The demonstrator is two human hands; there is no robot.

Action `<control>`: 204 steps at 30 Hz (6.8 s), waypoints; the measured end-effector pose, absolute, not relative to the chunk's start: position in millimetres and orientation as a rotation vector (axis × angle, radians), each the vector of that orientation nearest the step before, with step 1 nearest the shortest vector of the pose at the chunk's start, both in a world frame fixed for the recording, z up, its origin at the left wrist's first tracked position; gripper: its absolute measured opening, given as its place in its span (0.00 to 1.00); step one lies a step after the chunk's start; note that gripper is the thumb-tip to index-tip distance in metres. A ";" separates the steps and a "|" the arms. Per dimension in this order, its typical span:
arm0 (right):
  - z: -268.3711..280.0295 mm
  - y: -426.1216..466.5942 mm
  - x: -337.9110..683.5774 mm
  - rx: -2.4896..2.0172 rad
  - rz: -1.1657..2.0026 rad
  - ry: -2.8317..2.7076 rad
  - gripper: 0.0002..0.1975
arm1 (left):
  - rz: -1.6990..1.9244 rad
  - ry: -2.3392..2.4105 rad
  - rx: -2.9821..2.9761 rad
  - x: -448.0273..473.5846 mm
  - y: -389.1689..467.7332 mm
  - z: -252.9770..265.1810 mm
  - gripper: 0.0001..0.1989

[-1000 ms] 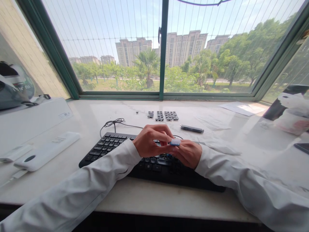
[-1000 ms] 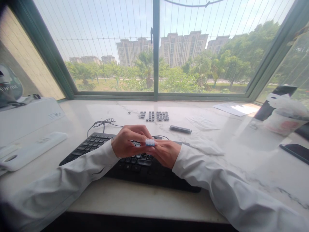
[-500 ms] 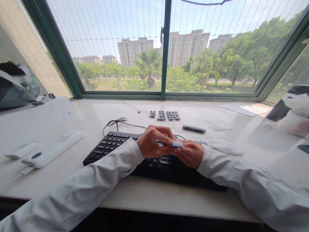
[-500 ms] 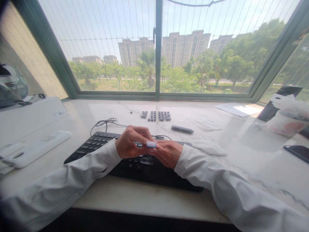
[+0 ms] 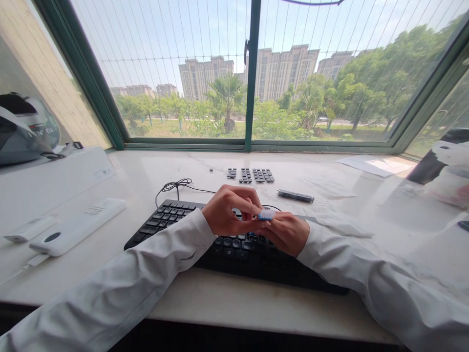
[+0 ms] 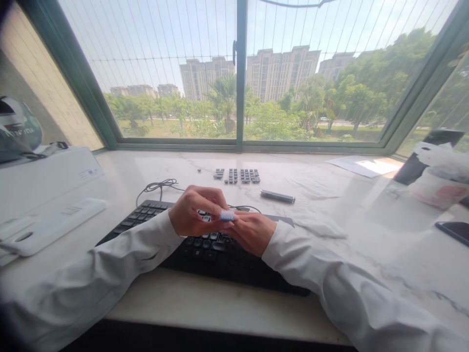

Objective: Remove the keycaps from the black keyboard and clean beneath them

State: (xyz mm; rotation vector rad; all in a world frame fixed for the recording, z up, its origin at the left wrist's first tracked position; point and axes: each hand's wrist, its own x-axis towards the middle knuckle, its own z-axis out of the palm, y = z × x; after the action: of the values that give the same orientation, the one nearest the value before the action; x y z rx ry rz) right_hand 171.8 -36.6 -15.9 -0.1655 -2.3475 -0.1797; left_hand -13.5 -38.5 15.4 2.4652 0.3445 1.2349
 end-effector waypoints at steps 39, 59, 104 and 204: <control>-20.0 -35.7 172.5 -0.127 -0.201 -2.403 0.05 | 1.167 0.371 2.507 -16.1 -40.6 18.9 0.06; -23.4 -33.9 172.9 -0.142 -0.043 -2.408 0.05 | 1.180 0.377 2.442 -15.8 -37.8 15.2 0.05; -19.4 -34.5 182.3 -0.152 -0.260 -2.409 0.06 | 1.274 0.374 2.398 -8.1 -41.9 5.3 0.07; -26.9 -33.3 168.8 -0.149 -0.116 -2.368 0.06 | 1.194 0.393 2.526 -17.8 -38.9 12.6 0.06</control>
State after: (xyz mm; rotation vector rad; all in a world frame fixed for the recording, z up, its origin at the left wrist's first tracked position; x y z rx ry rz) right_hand 168.8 -33.3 -26.9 -0.1486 -2.3677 -0.1160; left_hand -17.8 -38.9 12.6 2.5257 0.3928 1.1937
